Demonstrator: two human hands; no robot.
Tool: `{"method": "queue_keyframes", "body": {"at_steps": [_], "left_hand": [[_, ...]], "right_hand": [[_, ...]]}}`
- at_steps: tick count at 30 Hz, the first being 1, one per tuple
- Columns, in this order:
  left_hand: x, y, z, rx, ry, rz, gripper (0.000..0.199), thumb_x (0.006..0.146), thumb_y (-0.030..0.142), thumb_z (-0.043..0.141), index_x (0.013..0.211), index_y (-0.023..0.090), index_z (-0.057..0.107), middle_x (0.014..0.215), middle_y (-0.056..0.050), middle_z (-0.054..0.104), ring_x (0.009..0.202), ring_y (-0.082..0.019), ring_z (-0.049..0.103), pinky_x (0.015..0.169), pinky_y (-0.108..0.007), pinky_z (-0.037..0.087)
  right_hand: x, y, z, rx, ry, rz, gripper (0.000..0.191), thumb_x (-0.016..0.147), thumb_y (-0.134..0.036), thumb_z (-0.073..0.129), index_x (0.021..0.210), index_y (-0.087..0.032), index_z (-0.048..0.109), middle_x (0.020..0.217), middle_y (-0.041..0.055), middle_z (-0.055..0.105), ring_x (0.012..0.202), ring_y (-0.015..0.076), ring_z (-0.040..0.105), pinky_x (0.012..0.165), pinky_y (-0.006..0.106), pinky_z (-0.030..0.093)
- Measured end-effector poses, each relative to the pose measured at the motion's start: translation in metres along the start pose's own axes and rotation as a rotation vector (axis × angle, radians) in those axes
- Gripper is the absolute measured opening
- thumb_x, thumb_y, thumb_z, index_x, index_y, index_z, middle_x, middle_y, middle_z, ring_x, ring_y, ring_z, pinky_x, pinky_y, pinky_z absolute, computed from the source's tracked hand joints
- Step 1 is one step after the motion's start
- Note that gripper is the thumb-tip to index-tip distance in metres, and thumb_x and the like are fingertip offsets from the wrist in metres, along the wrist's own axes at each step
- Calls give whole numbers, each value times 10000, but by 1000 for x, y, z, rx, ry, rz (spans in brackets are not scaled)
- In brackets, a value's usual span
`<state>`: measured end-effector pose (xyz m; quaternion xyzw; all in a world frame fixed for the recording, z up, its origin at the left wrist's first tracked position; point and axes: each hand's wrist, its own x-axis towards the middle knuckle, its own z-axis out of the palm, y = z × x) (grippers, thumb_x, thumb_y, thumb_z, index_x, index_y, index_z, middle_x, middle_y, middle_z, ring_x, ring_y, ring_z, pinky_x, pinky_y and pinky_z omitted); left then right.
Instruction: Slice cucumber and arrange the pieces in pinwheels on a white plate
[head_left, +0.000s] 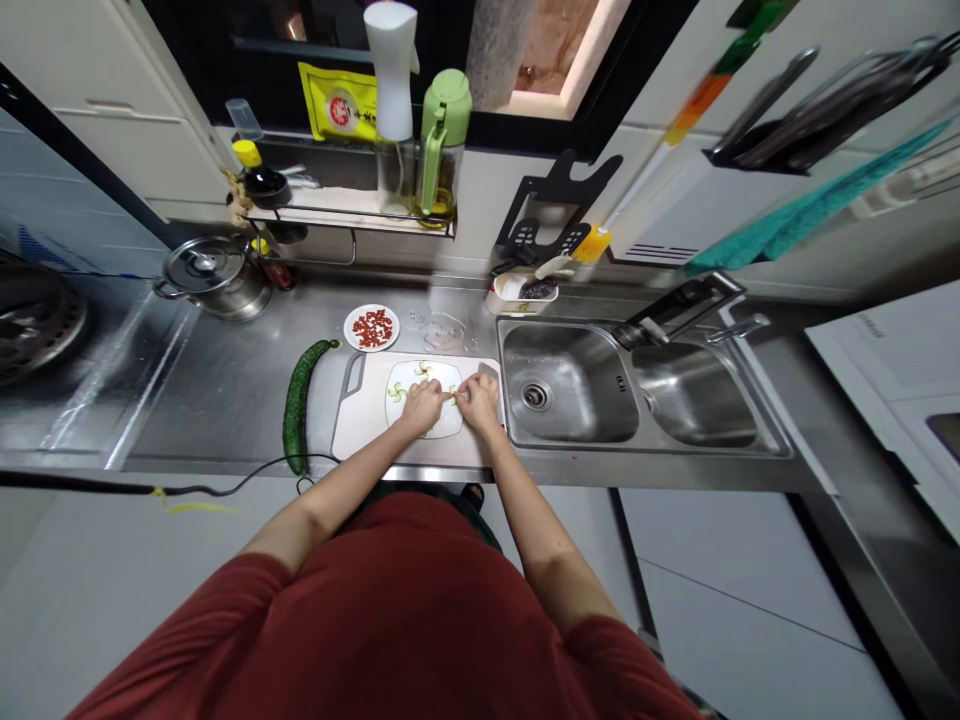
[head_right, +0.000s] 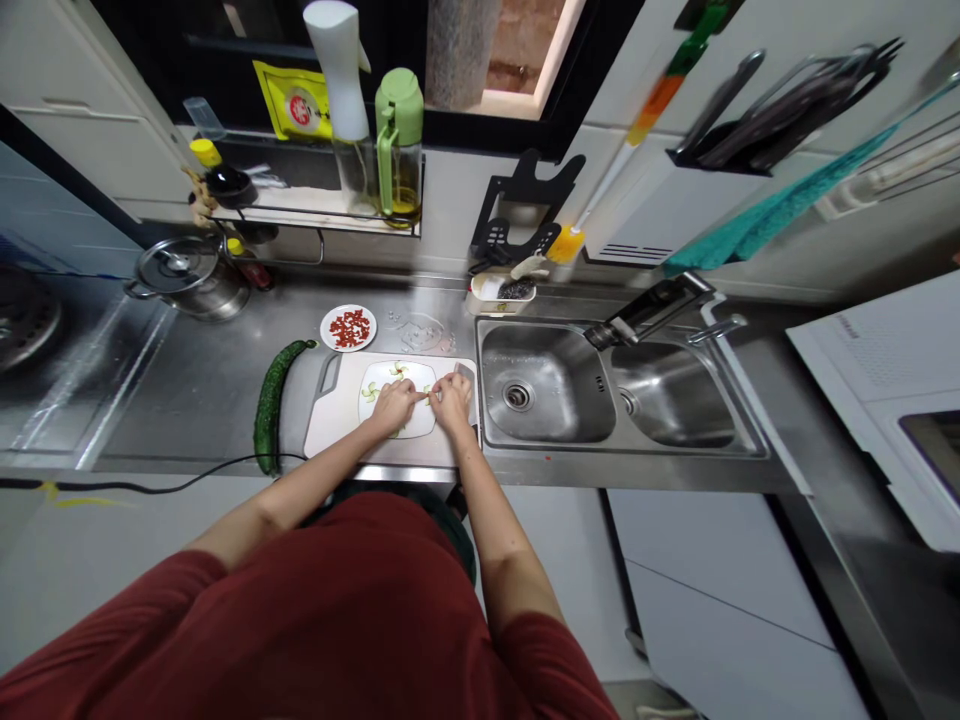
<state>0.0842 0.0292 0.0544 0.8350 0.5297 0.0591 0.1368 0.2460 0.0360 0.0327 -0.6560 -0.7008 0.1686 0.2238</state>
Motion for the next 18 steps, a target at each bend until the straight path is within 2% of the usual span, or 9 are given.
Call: {"method": "queue_keyframes", "body": {"at_steps": [7, 18], "left_hand": [[0, 1, -2, -18, -11, -19, 326, 909, 201, 417, 1111, 291, 657, 1024, -78, 555, 973, -204, 485, 827, -352, 345], [-2, -2, -1, -71, 57, -80, 294, 888, 230, 444, 1071, 271, 671, 1007, -75, 576, 977, -219, 499, 802, -352, 359]], "right_hand": [[-1, 3, 3, 5, 26, -12, 81, 785, -280, 591, 806, -208, 620, 1076, 86, 493, 1071, 282, 358, 934, 407, 310], [1, 8, 3, 103, 70, 28, 108, 765, -304, 609, 809, -206, 624, 1036, 81, 512, 1045, 258, 393, 920, 384, 326]]}}
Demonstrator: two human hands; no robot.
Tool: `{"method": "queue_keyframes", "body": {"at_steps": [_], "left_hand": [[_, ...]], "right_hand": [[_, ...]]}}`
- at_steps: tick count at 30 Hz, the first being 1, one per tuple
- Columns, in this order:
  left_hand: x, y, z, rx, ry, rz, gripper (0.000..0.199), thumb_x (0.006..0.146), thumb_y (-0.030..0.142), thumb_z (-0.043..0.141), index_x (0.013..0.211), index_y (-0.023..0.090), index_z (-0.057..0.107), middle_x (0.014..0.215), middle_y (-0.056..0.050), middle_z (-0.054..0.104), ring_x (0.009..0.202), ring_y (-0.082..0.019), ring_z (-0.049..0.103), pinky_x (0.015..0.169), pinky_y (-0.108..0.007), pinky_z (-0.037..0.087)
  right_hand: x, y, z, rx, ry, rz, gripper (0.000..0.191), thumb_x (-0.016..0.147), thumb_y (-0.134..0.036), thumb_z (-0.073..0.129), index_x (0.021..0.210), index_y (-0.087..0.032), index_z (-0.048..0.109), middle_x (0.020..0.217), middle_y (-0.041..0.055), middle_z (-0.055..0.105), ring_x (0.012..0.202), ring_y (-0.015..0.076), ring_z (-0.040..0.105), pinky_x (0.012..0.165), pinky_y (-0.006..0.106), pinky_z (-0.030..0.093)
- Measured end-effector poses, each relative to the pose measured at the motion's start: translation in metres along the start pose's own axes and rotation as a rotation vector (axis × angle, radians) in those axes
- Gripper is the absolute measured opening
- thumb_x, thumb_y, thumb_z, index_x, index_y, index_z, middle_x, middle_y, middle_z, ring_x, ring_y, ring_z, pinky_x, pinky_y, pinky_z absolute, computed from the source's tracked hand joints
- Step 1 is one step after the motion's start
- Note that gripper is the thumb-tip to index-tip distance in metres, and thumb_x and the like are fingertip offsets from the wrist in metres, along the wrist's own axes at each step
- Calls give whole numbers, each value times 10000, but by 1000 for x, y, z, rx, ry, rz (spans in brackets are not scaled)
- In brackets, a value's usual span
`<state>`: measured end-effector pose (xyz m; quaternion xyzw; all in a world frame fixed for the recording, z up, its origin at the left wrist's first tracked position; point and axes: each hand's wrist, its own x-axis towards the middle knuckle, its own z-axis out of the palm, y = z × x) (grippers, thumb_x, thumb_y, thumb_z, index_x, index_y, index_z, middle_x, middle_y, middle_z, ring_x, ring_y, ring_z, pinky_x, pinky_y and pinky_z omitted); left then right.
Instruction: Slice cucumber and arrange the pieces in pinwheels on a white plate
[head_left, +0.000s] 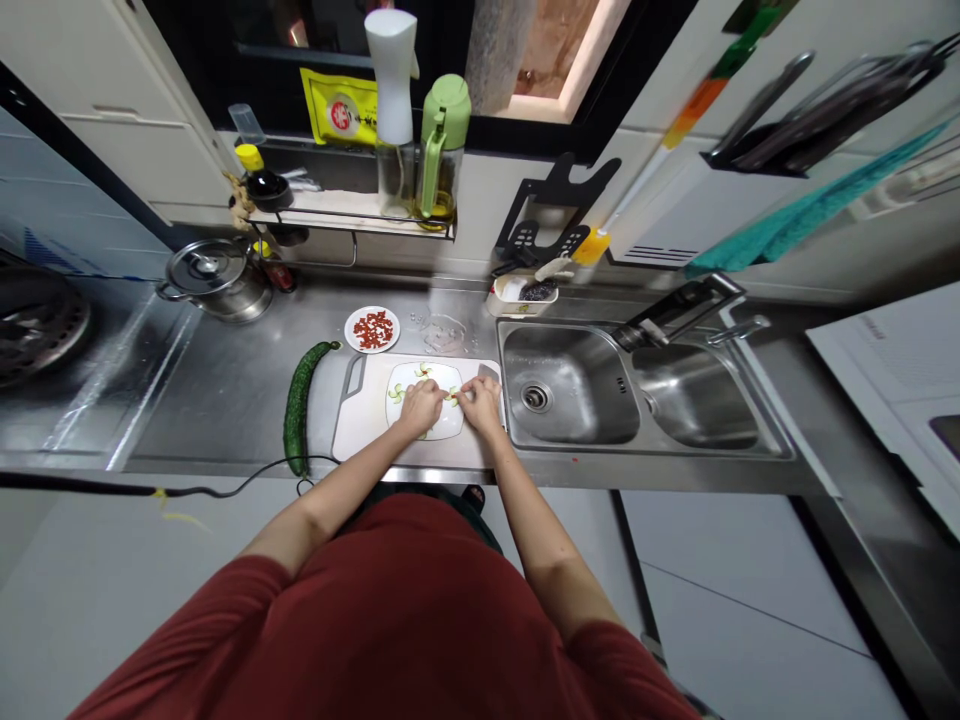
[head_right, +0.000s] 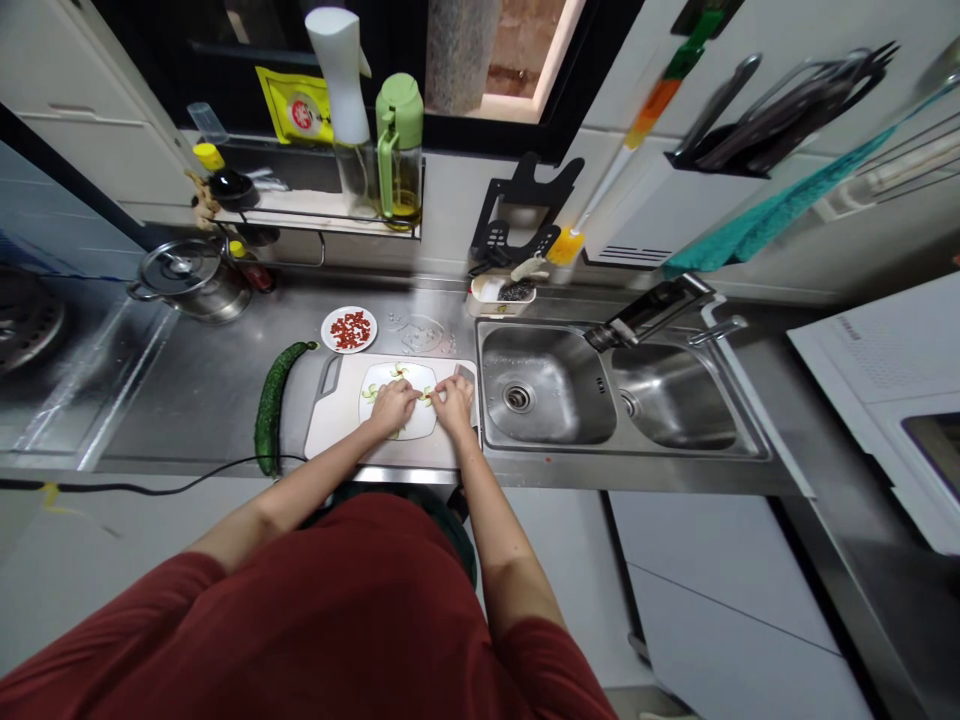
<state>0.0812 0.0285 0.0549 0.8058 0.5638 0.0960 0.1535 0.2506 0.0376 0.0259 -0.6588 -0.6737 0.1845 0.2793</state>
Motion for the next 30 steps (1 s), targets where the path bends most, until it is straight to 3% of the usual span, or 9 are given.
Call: {"method": "queue_keyframes", "body": {"at_steps": [7, 17, 23, 30], "left_hand": [[-4, 3, -7, -57, 38, -28, 279, 878, 228, 463, 1043, 272, 683, 998, -68, 586, 970, -209, 507, 834, -357, 365], [-4, -2, -30, -139, 151, -94, 268, 888, 274, 468, 1064, 273, 670, 1028, -56, 596, 999, -197, 516, 864, -344, 376], [4, -42, -47, -168, 255, -226, 295, 888, 283, 442, 1078, 245, 666, 1022, -69, 616, 1003, -212, 536, 884, -345, 391], [24, -111, -73, -95, 363, -588, 324, 888, 275, 421, 1154, 249, 605, 1137, -83, 605, 1059, -230, 535, 882, -332, 401]], "right_hand": [[-3, -10, -7, 56, 90, -45, 151, 782, -342, 569, 778, -199, 616, 992, 77, 522, 1043, 246, 417, 956, 390, 294], [-12, -52, -21, 183, 198, -114, 177, 797, -379, 576, 805, -212, 633, 995, 64, 534, 1038, 234, 448, 969, 403, 299], [-24, -66, -27, 187, 160, -119, 160, 811, -361, 566, 800, -217, 633, 1001, 67, 545, 1036, 234, 456, 955, 394, 316], [-30, -63, -30, 176, 148, -109, 153, 819, -349, 556, 805, -215, 628, 982, 63, 555, 1022, 230, 474, 954, 400, 305]]}}
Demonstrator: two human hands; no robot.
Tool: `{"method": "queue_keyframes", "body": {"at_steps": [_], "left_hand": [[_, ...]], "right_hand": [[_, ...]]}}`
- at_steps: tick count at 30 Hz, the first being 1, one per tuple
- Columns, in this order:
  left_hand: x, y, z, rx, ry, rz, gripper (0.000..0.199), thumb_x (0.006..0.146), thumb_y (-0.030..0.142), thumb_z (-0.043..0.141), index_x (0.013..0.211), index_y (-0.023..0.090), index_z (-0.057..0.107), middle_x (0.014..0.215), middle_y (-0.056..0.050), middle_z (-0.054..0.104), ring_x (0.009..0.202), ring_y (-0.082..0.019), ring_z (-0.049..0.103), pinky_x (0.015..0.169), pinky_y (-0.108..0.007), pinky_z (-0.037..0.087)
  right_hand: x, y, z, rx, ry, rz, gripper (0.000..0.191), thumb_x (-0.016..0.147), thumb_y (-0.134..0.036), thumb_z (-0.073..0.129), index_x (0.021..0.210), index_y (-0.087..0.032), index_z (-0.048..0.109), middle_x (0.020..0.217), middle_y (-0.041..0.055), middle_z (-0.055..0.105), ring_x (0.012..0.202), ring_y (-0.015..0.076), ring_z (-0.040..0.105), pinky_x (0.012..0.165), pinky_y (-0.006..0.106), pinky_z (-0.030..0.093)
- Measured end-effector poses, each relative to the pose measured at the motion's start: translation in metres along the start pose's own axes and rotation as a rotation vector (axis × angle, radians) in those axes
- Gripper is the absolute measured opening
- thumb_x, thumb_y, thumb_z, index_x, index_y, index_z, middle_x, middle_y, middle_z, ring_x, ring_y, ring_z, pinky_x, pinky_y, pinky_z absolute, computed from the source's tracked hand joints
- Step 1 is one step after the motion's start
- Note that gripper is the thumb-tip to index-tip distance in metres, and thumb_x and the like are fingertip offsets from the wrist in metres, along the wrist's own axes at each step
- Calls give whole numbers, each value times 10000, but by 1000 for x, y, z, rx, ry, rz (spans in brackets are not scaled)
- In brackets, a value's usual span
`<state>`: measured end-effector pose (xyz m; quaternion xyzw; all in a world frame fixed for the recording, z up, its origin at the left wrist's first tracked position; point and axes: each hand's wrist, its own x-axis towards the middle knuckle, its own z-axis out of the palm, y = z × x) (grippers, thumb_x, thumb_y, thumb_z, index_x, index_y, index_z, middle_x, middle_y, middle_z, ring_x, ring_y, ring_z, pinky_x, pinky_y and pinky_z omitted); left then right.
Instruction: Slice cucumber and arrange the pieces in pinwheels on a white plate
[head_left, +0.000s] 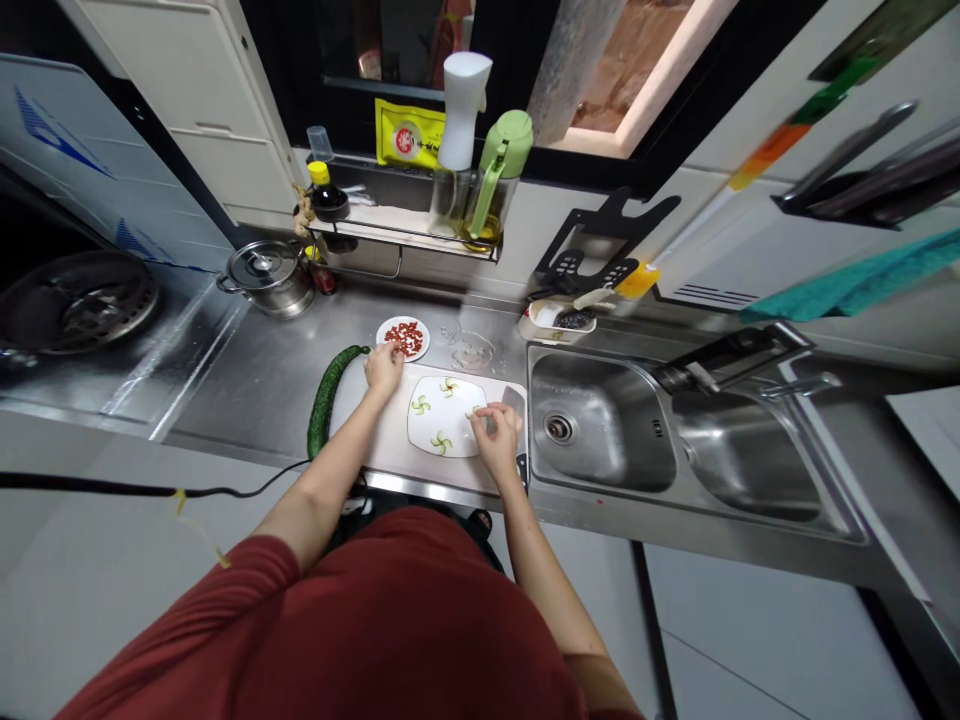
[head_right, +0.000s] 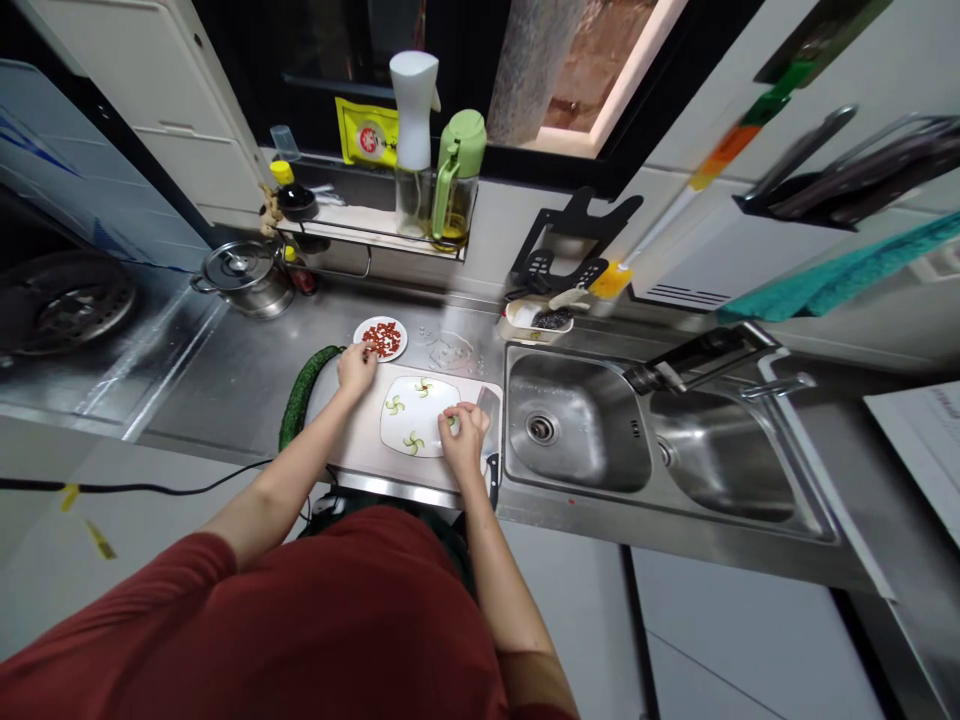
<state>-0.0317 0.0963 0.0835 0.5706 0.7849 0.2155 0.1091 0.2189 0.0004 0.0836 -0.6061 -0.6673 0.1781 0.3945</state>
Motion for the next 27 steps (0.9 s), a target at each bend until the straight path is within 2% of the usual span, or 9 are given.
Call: {"method": "queue_keyframes", "body": {"at_steps": [2, 4, 10, 19, 27], "left_hand": [[17, -10, -2, 52, 9, -108, 322, 886, 280, 421, 1151, 254, 601, 1120, -88, 613, 1039, -234, 549, 866, -335, 405], [31, -18, -1, 92, -16, -161, 306, 877, 277, 425, 1108, 262, 626, 1087, -86, 630, 998, -236, 573, 848, -339, 408], [60, -30, 8, 192, -141, -172, 303, 859, 299, 437, 1031, 230, 678, 1038, -127, 651, 962, -256, 591, 815, -358, 405], [75, -36, 18, 241, -175, -116, 286, 836, 285, 455, 990, 216, 686, 1041, -141, 648, 972, -250, 581, 867, -387, 357], [79, -31, 20, 239, -205, -169, 260, 827, 271, 459, 947, 182, 672, 1001, -145, 657, 962, -245, 575, 860, -381, 339]], "right_hand": [[-1, 1, -1, -5, -1, -3, 154, 821, -349, 555, 806, -215, 629, 978, 63, 557, 1021, 228, 477, 952, 396, 304], [-1, 2, -3, -9, 0, -1, 159, 823, -350, 552, 809, -213, 632, 980, 66, 557, 1021, 229, 477, 950, 395, 305], [-3, 4, -6, 2, 27, 13, 153, 816, -343, 567, 818, -208, 638, 984, 68, 559, 1025, 231, 474, 943, 389, 311], [-4, 7, -15, -6, 22, 26, 159, 821, -351, 563, 818, -213, 641, 996, 75, 561, 1041, 240, 467, 954, 406, 311], [-7, 6, -19, -29, 40, 33, 171, 826, -364, 551, 807, -216, 635, 992, 71, 564, 1027, 237, 473, 940, 398, 321]]}}
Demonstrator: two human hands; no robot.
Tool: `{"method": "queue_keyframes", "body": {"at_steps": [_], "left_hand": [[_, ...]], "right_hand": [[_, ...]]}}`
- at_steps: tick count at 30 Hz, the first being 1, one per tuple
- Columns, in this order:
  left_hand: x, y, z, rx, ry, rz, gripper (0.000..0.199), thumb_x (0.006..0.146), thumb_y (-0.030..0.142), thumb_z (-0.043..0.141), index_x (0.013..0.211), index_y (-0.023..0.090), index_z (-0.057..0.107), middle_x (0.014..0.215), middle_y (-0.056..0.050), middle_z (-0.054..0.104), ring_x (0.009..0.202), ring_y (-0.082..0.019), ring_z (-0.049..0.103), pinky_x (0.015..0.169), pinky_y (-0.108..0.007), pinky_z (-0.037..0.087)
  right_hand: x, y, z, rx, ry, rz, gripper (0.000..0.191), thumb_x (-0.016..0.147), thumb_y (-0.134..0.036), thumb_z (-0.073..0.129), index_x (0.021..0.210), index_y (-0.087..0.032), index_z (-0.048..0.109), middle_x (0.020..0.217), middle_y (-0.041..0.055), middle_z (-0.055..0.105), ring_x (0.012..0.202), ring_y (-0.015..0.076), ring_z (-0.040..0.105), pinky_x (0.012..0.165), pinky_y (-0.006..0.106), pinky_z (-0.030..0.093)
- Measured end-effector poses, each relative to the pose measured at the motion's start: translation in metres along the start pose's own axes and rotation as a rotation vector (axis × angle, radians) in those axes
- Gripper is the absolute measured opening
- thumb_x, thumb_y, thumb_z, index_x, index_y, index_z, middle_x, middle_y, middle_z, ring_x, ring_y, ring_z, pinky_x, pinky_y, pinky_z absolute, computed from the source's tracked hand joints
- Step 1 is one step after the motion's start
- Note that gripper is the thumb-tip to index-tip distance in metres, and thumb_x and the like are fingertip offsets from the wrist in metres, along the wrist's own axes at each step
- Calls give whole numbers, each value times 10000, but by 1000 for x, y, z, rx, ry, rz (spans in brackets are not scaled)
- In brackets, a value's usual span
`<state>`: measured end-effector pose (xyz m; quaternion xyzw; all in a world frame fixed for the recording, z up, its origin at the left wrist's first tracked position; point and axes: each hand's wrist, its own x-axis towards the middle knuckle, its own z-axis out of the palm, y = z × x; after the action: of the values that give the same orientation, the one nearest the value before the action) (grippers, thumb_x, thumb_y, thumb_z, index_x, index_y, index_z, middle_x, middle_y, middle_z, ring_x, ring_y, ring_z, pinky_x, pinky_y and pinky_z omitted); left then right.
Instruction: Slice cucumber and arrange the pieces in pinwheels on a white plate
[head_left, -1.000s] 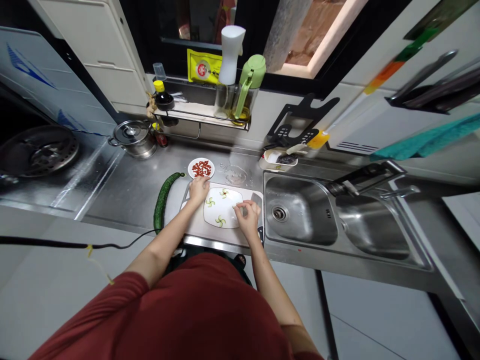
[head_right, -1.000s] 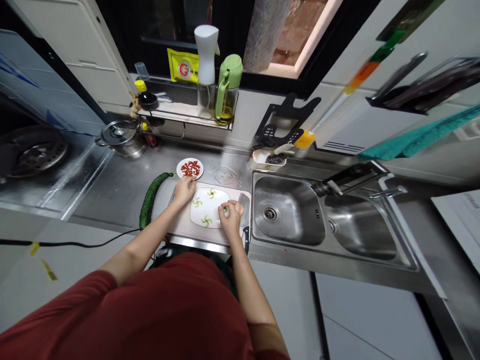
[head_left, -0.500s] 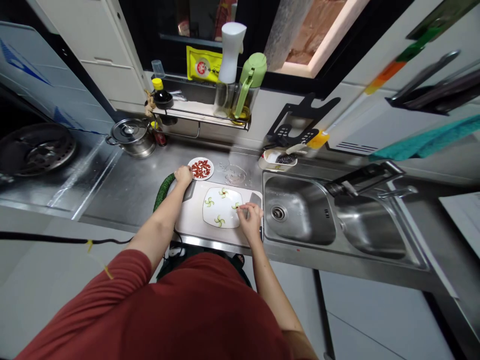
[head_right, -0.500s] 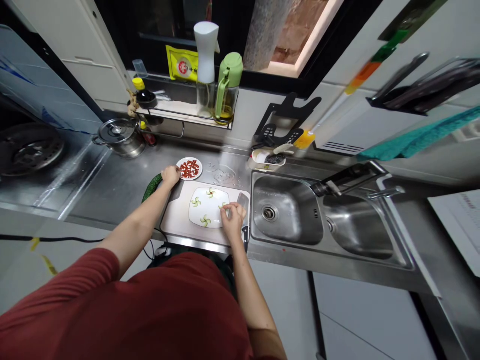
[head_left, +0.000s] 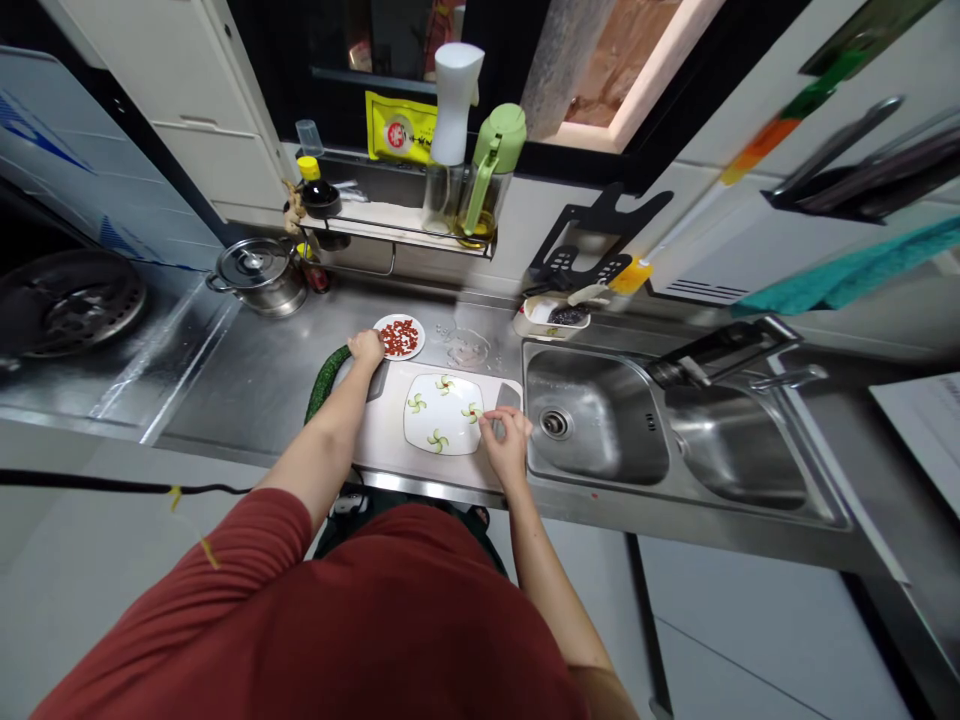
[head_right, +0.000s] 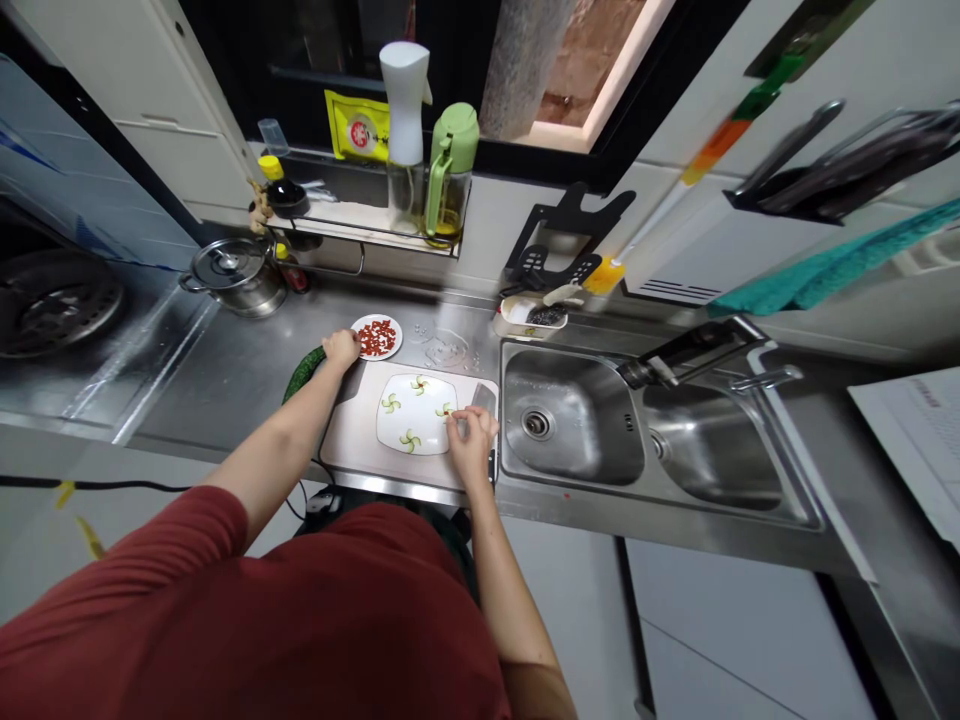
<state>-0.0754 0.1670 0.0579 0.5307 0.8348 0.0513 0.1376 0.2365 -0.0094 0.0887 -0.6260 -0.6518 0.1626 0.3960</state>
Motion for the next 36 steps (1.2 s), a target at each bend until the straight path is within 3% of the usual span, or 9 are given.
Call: {"method": "queue_keyframes", "body": {"at_steps": [7, 11, 16, 28, 32, 36], "left_hand": [[-2, 0, -1, -12, 5, -25, 310, 872, 301, 408, 990, 152, 653, 1019, -165, 650, 988, -260, 565, 878, -398, 336], [-5, -6, -3, -37, 43, -40, 349, 897, 319, 359, 1015, 185, 659, 1040, -156, 648, 1025, -266, 564, 858, -384, 363], [-7, -15, -5, -138, 22, -63, 256, 872, 279, 427, 948, 235, 668, 1055, -108, 656, 990, -245, 589, 836, -357, 389], [7, -14, 1, 33, 95, 115, 312, 877, 307, 404, 977, 194, 676, 1047, -160, 614, 1011, -293, 569, 856, -424, 380], [12, -12, 2, 37, 66, 85, 280, 858, 270, 436, 939, 175, 686, 1053, -163, 611, 993, -294, 575, 846, -417, 388], [10, -12, 1, -103, 92, 15, 247, 843, 278, 471, 898, 161, 681, 1038, -163, 623, 980, -277, 577, 841, -388, 397]], "right_hand": [[-3, -3, 2, 12, -7, -12, 144, 824, -334, 545, 818, -217, 629, 983, 66, 565, 1014, 230, 486, 945, 402, 317], [-4, -2, 2, 13, -15, 3, 145, 823, -333, 543, 819, -215, 628, 986, 70, 565, 1021, 233, 484, 950, 408, 314], [-5, -3, 5, 21, -28, 11, 151, 827, -343, 546, 816, -219, 632, 986, 65, 565, 1021, 231, 480, 942, 399, 318], [2, -5, 11, 24, -32, -14, 150, 826, -340, 557, 801, -215, 636, 961, 68, 570, 1006, 234, 484, 934, 395, 324], [3, -2, 12, 28, -18, -12, 147, 824, -335, 558, 800, -213, 638, 966, 72, 571, 1012, 236, 480, 936, 397, 322], [3, 0, 14, 27, -36, -7, 148, 823, -335, 554, 800, -215, 638, 961, 66, 570, 1006, 232, 484, 938, 399, 321]]}}
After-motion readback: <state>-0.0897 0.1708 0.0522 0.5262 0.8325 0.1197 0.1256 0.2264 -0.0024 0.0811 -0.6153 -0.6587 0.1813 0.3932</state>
